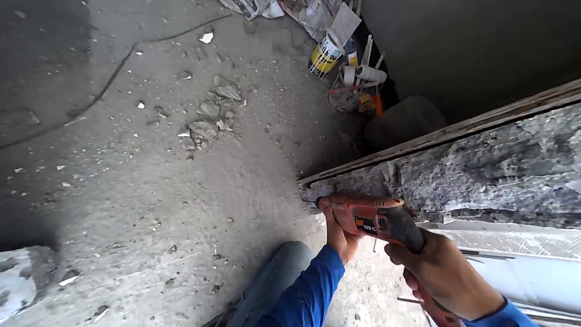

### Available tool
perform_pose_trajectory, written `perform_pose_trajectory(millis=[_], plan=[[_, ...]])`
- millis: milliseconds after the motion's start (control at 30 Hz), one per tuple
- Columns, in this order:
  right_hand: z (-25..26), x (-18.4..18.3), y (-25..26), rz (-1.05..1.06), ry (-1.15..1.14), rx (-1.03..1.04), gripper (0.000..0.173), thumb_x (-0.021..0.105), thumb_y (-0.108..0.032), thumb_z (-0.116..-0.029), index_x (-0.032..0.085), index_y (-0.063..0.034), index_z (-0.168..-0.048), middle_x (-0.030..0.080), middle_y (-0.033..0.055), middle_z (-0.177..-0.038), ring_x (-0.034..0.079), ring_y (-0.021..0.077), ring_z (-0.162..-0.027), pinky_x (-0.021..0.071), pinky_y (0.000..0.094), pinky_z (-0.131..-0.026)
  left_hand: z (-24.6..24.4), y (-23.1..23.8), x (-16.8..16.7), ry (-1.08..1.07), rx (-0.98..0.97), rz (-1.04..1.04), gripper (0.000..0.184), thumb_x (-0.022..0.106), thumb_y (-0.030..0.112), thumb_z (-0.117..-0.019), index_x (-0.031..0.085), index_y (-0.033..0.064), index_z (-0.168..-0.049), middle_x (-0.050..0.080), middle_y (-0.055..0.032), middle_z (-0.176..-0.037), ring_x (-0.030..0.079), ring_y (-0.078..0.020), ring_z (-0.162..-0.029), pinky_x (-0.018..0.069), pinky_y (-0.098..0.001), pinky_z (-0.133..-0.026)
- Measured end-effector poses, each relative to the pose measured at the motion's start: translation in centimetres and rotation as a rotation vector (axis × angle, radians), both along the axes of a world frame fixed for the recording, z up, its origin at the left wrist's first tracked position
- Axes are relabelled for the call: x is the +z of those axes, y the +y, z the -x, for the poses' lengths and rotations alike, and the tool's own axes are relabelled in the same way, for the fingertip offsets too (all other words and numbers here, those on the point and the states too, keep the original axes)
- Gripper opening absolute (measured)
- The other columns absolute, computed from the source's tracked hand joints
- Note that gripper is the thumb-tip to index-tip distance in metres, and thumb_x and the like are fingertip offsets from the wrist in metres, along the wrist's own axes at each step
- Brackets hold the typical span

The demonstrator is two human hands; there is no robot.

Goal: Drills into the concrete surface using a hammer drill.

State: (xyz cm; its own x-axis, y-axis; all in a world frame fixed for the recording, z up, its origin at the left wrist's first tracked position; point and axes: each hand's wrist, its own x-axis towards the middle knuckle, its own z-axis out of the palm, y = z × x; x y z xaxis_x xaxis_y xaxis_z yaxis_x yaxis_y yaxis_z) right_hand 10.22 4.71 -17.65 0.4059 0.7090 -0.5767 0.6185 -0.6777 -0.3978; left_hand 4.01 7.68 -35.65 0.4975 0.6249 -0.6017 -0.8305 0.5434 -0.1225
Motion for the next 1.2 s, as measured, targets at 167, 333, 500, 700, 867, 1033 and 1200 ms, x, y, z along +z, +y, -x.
perform_pose_trajectory(millis=[167,333,500,700,867,1033,1200], plan=[[0.8,0.8,2.8,0.081,-0.015,-0.049,0.014,0.073,-0.014,-0.0952,0.064,-0.0066,-0.104,0.067,0.0137,-0.069,0.061,0.0248,-0.043,0.0553,0.0388,-0.039,-1.3,0.7,-1.6,-0.077,0.039,-0.045,0.079,0.030,0.084,-0.0925,0.057,0.0228,-0.135,0.069,-0.0118,-0.118,0.070,-0.0274,-0.101,0.0605,-0.0441,-0.082],[0.6,0.8,3.3,0.090,-0.024,-0.076,0.013,0.071,-0.014,-0.0970,0.064,-0.0055,-0.103,0.065,0.0144,-0.067,0.060,0.0246,-0.042,0.0546,0.0383,-0.038,-2.3,0.9,-2.5,-0.122,0.074,-0.022,0.080,0.037,0.086,-0.0891,0.058,0.0220,-0.132,0.070,-0.0123,-0.114,0.071,-0.0278,-0.097,0.0612,-0.0445,-0.077],[1.2,0.8,3.3,0.118,-0.046,-0.084,0.014,0.070,-0.016,-0.0980,0.063,-0.0047,-0.102,0.064,0.0141,-0.065,0.059,0.0240,-0.042,0.0546,0.0389,-0.038,-1.8,0.5,-2.5,-0.089,0.044,-0.083,0.078,0.033,0.087,-0.0893,0.057,0.0275,-0.133,0.069,-0.0069,-0.118,0.070,-0.0232,-0.101,0.0603,-0.0419,-0.080],[2.1,0.7,4.0,0.149,-0.084,-0.040,0.017,0.073,-0.017,-0.0963,0.063,-0.0052,-0.101,0.063,0.0138,-0.063,0.059,0.0234,-0.041,0.0546,0.0387,-0.039,-1.6,0.6,-2.7,-0.086,0.091,-0.084,0.079,0.030,0.088,-0.0891,0.058,0.0277,-0.132,0.069,-0.0065,-0.118,0.070,-0.0234,-0.101,0.0600,-0.0427,-0.079],[3.0,0.7,4.1,0.161,-0.058,-0.037,0.018,0.072,-0.018,-0.0974,0.062,-0.0054,-0.106,0.070,0.0149,-0.071,0.061,0.0245,-0.041,0.0552,0.0382,-0.039,-0.9,0.4,-2.8,-0.113,0.098,-0.128,0.078,0.032,0.089,-0.0872,0.057,0.0319,-0.133,0.069,-0.0033,-0.118,0.070,-0.0193,-0.100,0.0601,-0.0377,-0.079],[2.2,0.5,4.2,0.147,-0.016,-0.094,0.016,0.070,-0.017,-0.0983,0.062,-0.0046,-0.103,0.064,0.0155,-0.064,0.058,0.0246,-0.040,0.0540,0.0390,-0.038,-0.7,0.3,-2.6,-0.070,0.023,-0.161,0.078,0.031,0.092,-0.0841,0.058,0.0345,-0.129,0.070,-0.0001,-0.112,0.070,-0.0141,-0.089,0.0585,-0.0299,-0.067],[1.0,0.4,3.7,0.089,0.049,-0.182,0.013,0.069,-0.014,-0.0984,0.061,-0.0034,-0.102,0.059,0.0163,-0.059,0.056,0.0250,-0.038,0.0531,0.0401,-0.036,-0.8,0.2,-1.7,0.027,-0.072,-0.130,0.079,0.030,0.095,-0.0817,0.057,0.0373,-0.129,0.070,0.0007,-0.110,0.069,-0.0151,-0.087,0.0576,-0.0328,-0.064]])
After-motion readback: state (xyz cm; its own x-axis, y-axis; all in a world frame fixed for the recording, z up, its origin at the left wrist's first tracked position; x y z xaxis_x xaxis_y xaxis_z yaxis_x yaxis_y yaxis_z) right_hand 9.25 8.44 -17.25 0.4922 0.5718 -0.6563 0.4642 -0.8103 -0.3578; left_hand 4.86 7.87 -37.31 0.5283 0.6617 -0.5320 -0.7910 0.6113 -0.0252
